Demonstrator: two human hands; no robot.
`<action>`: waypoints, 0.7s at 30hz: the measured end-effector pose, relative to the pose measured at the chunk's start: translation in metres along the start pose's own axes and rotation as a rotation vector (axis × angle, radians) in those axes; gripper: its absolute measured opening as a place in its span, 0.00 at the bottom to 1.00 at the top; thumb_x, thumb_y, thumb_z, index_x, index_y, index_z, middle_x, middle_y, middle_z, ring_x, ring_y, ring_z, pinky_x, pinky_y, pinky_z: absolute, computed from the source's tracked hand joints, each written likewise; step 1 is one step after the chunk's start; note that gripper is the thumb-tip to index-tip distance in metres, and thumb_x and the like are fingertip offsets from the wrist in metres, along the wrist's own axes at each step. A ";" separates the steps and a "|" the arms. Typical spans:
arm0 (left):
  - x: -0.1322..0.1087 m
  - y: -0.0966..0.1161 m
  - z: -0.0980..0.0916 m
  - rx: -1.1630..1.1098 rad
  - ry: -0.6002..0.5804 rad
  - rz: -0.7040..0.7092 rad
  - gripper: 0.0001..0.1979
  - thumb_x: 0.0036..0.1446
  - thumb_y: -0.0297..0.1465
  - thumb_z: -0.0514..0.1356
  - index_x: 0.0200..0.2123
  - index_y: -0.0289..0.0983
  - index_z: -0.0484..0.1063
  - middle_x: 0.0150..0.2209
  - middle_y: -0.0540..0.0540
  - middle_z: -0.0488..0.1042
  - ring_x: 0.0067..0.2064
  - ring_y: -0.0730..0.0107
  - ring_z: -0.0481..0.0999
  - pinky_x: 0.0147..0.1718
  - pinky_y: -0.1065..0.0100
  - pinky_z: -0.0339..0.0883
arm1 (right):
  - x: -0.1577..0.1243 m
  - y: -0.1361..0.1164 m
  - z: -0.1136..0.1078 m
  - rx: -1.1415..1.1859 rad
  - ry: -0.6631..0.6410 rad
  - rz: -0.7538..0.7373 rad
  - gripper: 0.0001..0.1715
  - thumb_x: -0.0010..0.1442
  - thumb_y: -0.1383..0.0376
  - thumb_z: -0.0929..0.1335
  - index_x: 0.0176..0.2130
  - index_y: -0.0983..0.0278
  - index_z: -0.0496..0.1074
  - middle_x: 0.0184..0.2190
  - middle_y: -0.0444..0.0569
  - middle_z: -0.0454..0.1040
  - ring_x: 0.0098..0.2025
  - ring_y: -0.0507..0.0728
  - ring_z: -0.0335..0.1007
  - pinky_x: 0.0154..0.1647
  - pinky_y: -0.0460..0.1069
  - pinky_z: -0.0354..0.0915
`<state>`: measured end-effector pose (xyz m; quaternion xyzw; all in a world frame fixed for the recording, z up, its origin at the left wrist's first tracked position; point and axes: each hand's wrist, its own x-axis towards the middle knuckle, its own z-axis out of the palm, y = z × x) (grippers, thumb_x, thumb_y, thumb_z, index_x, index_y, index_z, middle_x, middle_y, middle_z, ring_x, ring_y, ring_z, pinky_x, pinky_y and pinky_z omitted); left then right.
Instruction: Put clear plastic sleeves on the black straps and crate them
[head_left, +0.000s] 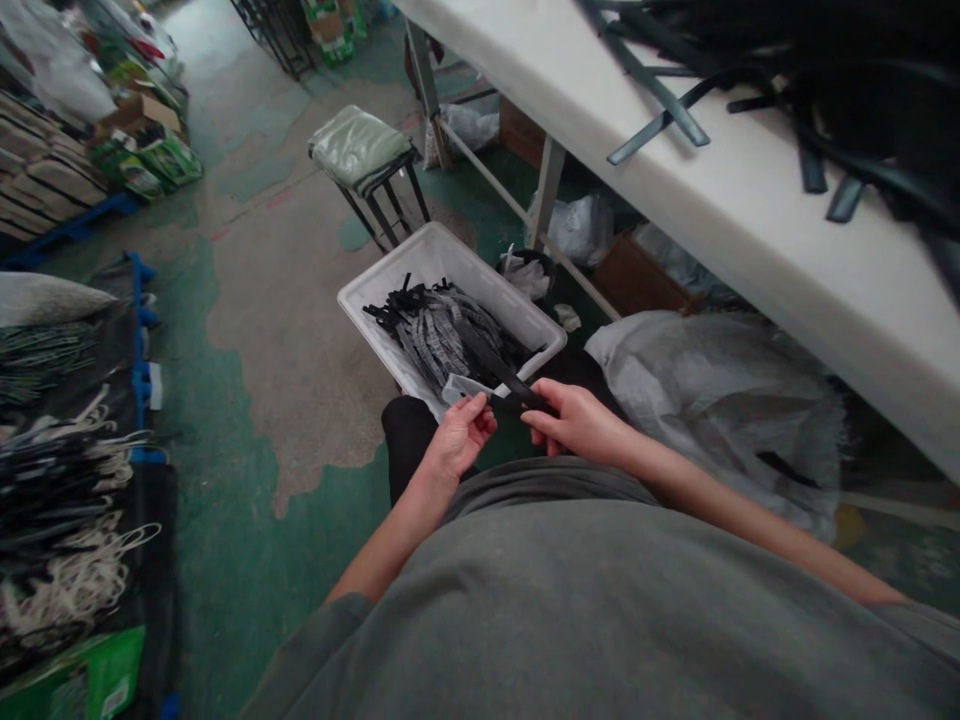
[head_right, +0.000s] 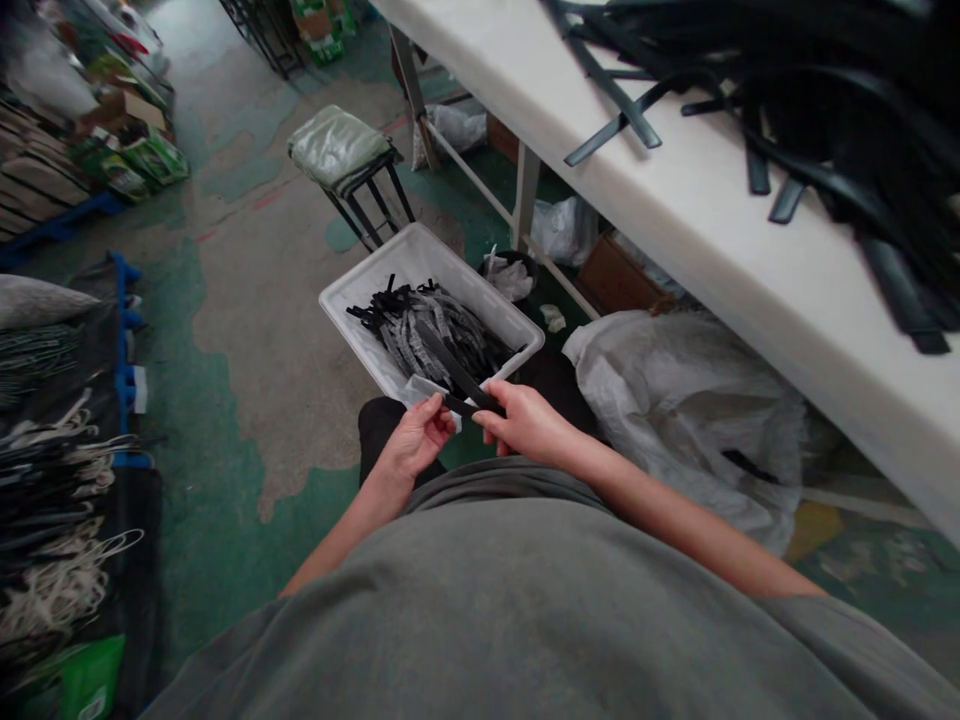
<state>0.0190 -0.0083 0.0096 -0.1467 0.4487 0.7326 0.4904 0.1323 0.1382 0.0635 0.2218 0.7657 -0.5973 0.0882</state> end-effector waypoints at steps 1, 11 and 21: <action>-0.002 -0.003 0.003 0.024 -0.029 -0.004 0.15 0.41 0.30 0.73 0.28 0.33 0.70 0.23 0.53 0.71 0.24 0.79 0.70 0.26 0.74 0.66 | 0.002 -0.003 0.001 -0.017 0.011 -0.011 0.06 0.60 0.64 0.66 0.35 0.62 0.63 0.23 0.41 0.74 0.17 0.49 0.69 0.16 0.42 0.62; -0.011 0.011 -0.005 -0.038 -0.027 0.010 0.18 0.40 0.28 0.73 0.25 0.34 0.65 0.21 0.57 0.64 0.21 0.84 0.64 0.24 0.77 0.64 | -0.012 -0.024 -0.016 -0.158 -0.001 -0.093 0.09 0.59 0.61 0.67 0.39 0.61 0.65 0.26 0.42 0.76 0.18 0.51 0.70 0.19 0.45 0.63; -0.011 0.012 0.002 -0.107 -0.039 0.088 0.17 0.39 0.28 0.74 0.25 0.34 0.66 0.20 0.57 0.63 0.22 0.85 0.64 0.24 0.78 0.63 | -0.012 -0.034 -0.022 -0.241 0.035 -0.112 0.07 0.60 0.59 0.65 0.36 0.60 0.64 0.26 0.43 0.76 0.18 0.51 0.68 0.19 0.46 0.59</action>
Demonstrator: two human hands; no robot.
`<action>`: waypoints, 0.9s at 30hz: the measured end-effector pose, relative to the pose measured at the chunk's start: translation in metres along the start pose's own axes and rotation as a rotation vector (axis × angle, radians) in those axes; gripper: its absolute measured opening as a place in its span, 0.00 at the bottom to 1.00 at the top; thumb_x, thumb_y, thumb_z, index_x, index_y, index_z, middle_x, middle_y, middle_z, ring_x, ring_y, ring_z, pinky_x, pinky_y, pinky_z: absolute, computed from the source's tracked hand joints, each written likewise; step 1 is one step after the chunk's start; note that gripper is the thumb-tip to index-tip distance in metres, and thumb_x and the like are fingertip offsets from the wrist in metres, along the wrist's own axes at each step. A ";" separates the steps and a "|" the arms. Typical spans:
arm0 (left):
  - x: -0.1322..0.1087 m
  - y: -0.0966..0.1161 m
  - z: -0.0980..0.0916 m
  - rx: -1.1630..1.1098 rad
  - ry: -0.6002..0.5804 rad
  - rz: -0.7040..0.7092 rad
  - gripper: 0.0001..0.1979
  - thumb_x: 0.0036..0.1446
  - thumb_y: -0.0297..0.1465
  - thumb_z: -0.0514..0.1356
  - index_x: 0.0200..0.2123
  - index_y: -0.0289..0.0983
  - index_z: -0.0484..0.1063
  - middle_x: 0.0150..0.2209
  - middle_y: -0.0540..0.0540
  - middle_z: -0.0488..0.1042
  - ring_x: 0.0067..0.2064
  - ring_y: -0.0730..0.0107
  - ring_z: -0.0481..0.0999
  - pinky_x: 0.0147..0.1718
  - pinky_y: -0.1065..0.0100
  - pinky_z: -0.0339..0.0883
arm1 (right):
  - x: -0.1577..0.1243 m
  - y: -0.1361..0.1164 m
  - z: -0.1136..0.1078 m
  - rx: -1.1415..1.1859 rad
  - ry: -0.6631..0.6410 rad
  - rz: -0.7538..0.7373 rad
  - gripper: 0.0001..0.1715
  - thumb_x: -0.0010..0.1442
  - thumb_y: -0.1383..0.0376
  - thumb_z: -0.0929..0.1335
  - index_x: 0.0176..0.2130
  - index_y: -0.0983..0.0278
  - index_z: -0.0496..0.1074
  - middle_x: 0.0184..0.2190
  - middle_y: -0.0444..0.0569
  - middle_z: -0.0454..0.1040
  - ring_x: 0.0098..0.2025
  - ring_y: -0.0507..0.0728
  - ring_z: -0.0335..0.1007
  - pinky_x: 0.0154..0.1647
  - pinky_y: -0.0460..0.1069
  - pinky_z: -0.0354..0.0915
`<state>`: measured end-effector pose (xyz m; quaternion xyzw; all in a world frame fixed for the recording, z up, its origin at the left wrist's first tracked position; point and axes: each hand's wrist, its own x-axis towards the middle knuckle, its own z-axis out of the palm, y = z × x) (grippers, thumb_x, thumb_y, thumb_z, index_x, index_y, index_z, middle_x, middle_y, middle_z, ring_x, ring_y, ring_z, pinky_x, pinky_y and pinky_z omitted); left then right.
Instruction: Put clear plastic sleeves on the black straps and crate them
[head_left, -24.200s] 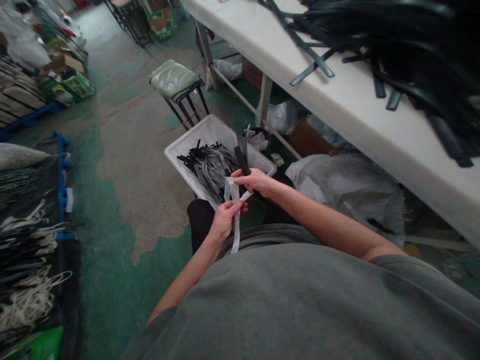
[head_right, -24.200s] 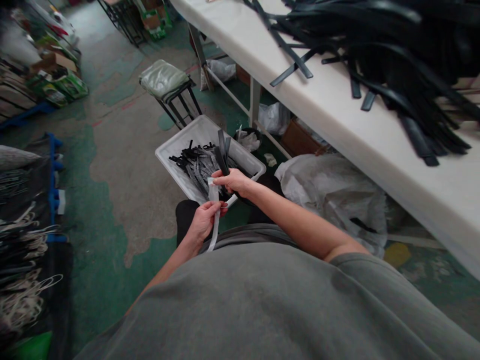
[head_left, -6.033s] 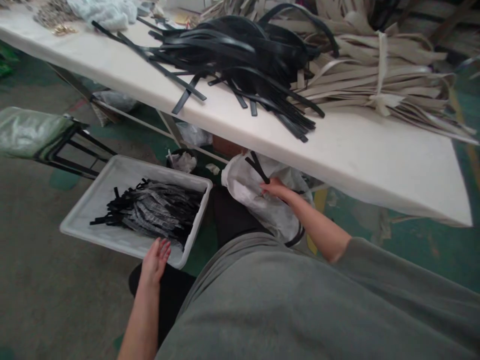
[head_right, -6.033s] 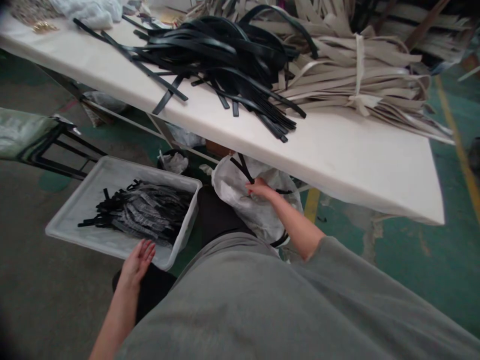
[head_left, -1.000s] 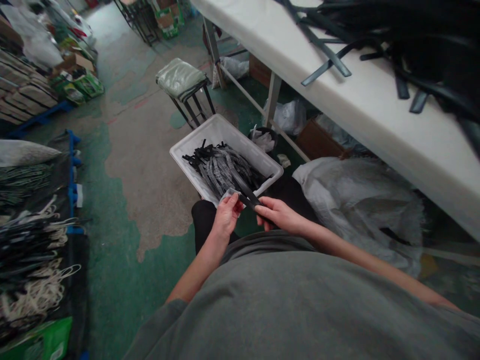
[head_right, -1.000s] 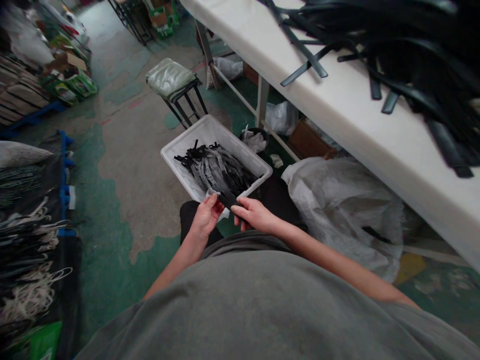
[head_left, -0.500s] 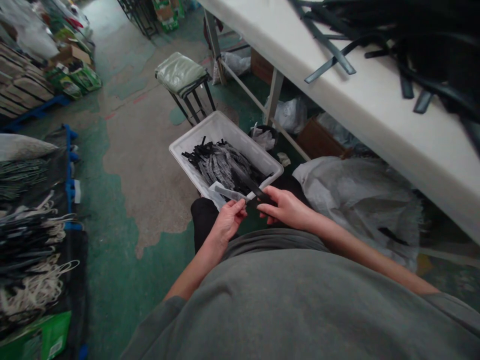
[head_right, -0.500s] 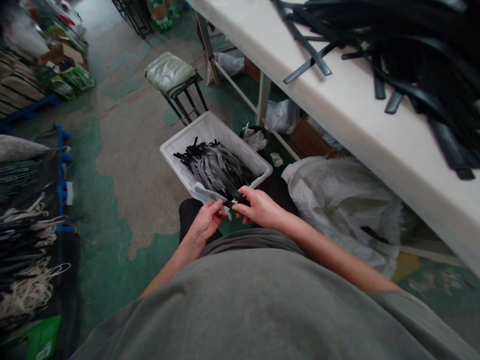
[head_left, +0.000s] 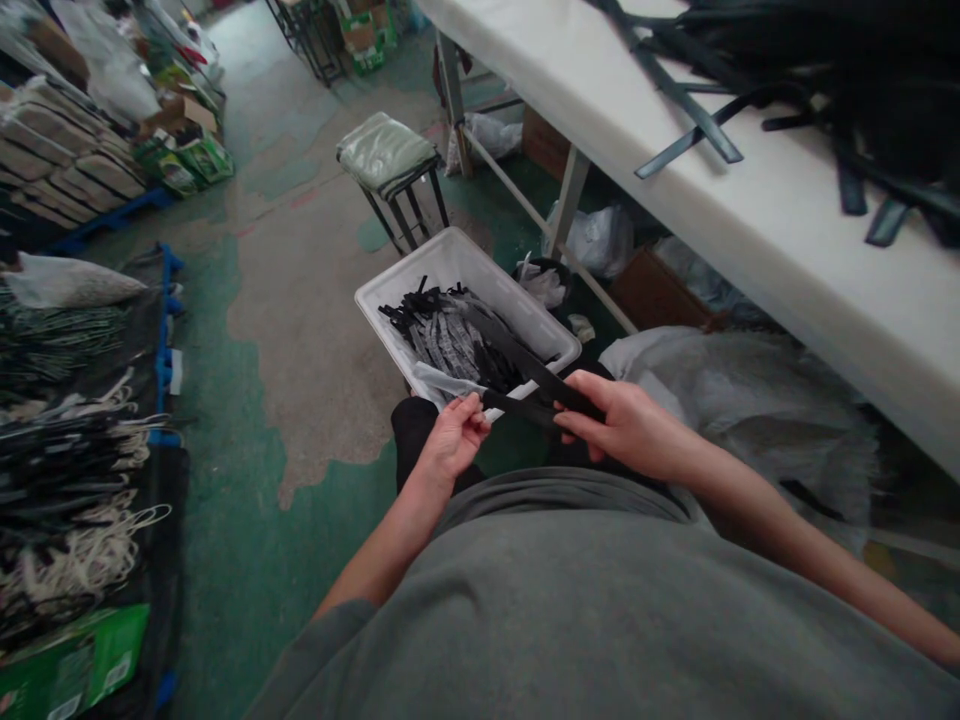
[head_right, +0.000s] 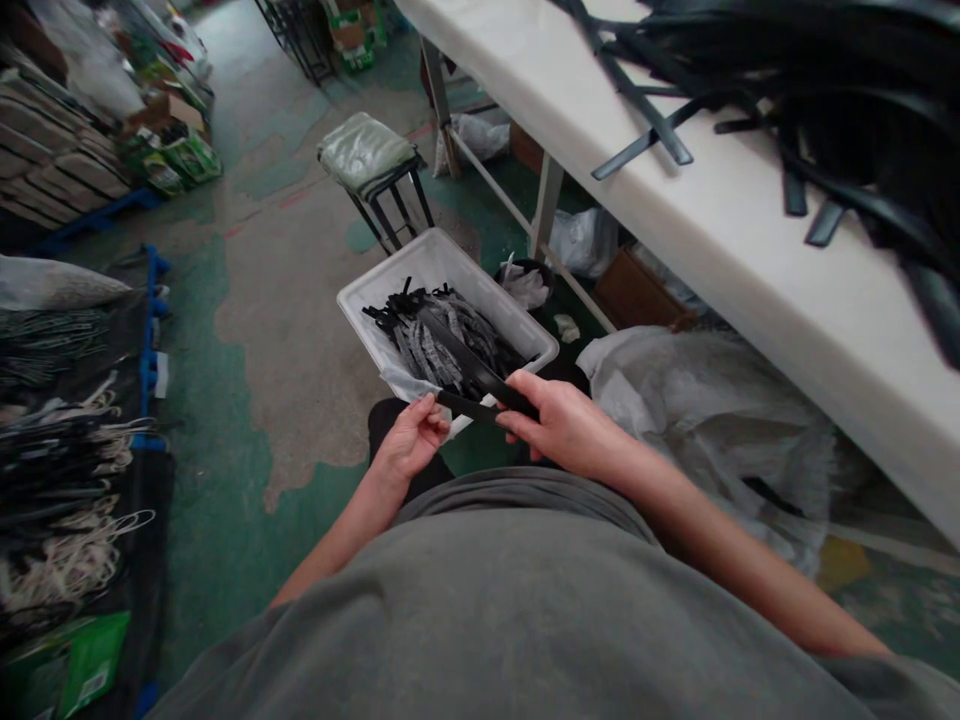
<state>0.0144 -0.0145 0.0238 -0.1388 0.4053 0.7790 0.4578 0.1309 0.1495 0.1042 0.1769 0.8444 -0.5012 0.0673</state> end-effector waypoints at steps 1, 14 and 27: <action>-0.001 -0.001 0.003 0.015 -0.018 -0.014 0.17 0.39 0.28 0.74 0.25 0.34 0.67 0.21 0.57 0.64 0.22 0.85 0.64 0.24 0.78 0.63 | 0.000 -0.001 0.000 -0.030 0.026 0.000 0.07 0.60 0.59 0.65 0.35 0.60 0.64 0.25 0.42 0.76 0.18 0.51 0.68 0.20 0.46 0.58; 0.002 -0.008 0.006 0.046 -0.015 -0.092 0.17 0.41 0.29 0.73 0.27 0.35 0.67 0.21 0.57 0.63 0.22 0.84 0.64 0.24 0.77 0.65 | 0.003 0.008 0.006 -0.049 0.056 0.004 0.06 0.60 0.61 0.65 0.34 0.60 0.63 0.24 0.42 0.75 0.17 0.51 0.66 0.20 0.46 0.57; -0.004 -0.018 0.017 0.092 -0.060 -0.107 0.17 0.40 0.30 0.73 0.28 0.34 0.68 0.21 0.56 0.64 0.22 0.84 0.64 0.24 0.76 0.64 | 0.009 0.008 0.009 -0.094 0.081 -0.008 0.06 0.61 0.61 0.65 0.34 0.61 0.63 0.22 0.41 0.72 0.18 0.51 0.66 0.22 0.45 0.56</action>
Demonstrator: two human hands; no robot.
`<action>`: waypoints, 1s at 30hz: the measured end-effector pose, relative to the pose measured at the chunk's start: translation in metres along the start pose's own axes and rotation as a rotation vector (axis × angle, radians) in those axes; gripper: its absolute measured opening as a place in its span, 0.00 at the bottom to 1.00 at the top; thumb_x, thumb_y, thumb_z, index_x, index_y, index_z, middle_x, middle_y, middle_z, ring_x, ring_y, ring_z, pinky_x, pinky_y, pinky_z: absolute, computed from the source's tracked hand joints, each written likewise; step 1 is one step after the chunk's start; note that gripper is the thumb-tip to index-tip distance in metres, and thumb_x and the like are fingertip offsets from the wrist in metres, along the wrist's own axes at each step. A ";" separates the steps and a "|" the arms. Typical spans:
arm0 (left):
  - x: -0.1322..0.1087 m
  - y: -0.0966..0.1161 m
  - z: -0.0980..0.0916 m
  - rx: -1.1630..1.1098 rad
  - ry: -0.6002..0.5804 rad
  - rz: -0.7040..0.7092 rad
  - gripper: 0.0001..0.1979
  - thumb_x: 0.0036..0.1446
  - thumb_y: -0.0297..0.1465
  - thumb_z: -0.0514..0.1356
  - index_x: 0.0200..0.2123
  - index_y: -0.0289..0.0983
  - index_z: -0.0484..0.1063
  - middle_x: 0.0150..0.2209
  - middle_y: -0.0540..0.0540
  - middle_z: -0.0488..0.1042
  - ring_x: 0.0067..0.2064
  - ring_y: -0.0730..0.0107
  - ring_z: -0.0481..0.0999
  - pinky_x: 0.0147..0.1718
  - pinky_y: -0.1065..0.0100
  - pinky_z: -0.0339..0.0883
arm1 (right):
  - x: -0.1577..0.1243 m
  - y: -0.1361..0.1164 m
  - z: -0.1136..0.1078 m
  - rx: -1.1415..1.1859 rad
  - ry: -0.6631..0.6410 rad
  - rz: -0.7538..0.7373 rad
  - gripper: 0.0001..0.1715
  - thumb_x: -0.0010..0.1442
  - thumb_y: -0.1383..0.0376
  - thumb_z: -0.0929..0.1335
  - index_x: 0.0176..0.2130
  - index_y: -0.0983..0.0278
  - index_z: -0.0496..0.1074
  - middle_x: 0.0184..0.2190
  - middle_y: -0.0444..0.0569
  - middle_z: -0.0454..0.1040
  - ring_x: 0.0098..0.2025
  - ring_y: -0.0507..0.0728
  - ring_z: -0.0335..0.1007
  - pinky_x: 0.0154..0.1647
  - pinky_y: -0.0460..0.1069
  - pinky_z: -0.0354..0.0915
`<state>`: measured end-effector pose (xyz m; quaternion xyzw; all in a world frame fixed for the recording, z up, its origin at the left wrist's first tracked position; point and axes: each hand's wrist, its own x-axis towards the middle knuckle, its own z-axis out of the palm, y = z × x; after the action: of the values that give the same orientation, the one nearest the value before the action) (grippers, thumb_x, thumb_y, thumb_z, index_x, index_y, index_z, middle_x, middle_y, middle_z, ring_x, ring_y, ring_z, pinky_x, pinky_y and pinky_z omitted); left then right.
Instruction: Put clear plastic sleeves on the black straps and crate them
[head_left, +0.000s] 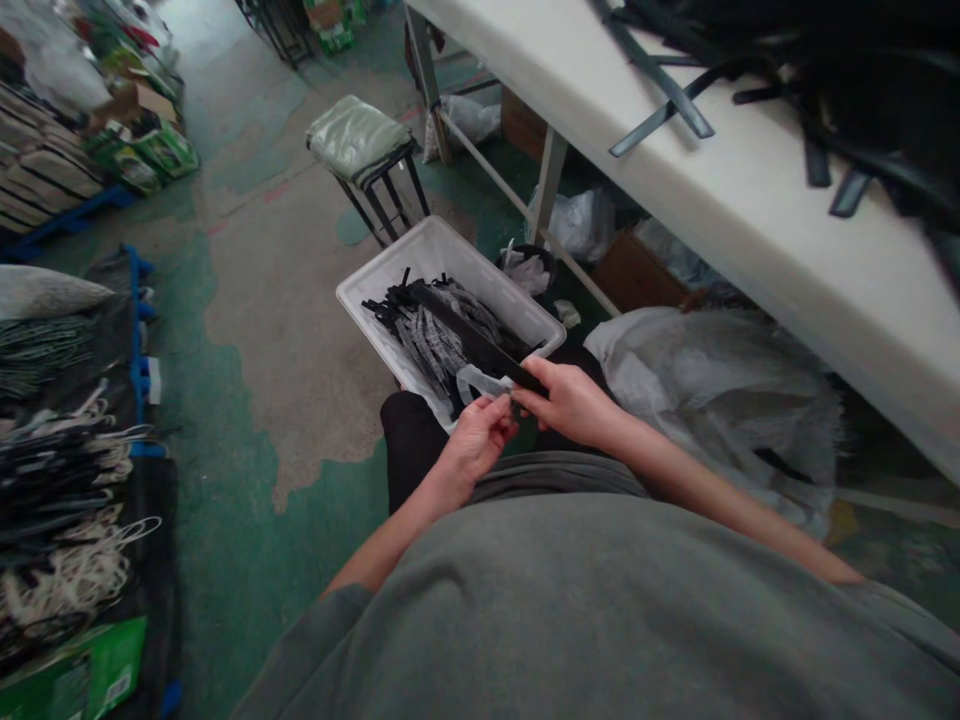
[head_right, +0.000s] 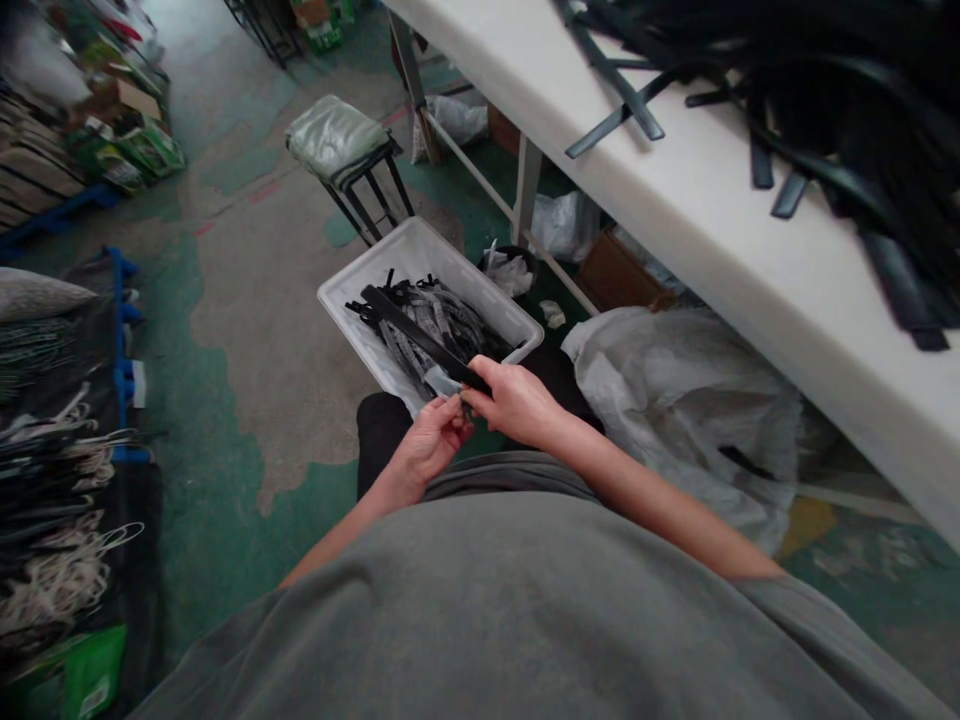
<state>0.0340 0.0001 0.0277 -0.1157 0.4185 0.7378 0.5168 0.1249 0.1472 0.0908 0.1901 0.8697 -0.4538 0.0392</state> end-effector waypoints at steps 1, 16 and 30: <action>0.001 0.001 0.000 -0.004 0.004 0.011 0.17 0.40 0.30 0.73 0.27 0.34 0.68 0.21 0.57 0.64 0.22 0.84 0.64 0.24 0.76 0.64 | 0.000 0.000 -0.001 0.010 0.007 -0.009 0.06 0.60 0.61 0.65 0.34 0.61 0.63 0.22 0.41 0.72 0.19 0.51 0.67 0.22 0.45 0.56; -0.001 0.001 0.009 0.008 -0.029 -0.033 0.15 0.42 0.30 0.73 0.28 0.34 0.69 0.22 0.56 0.65 0.22 0.84 0.64 0.24 0.77 0.64 | 0.013 0.015 0.014 0.395 0.004 -0.031 0.16 0.61 0.55 0.64 0.40 0.64 0.72 0.28 0.44 0.75 0.22 0.50 0.68 0.23 0.45 0.64; 0.004 0.009 0.000 0.105 -0.068 0.033 0.09 0.47 0.29 0.69 0.31 0.33 0.73 0.27 0.50 0.75 0.28 0.76 0.74 0.31 0.73 0.69 | 0.021 0.023 0.011 0.148 0.093 -0.518 0.14 0.58 0.71 0.66 0.41 0.60 0.78 0.46 0.49 0.78 0.46 0.56 0.75 0.47 0.51 0.68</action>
<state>0.0246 0.0015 0.0294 -0.0564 0.4406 0.7268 0.5238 0.1128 0.1570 0.0614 -0.0158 0.8548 -0.5016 -0.1323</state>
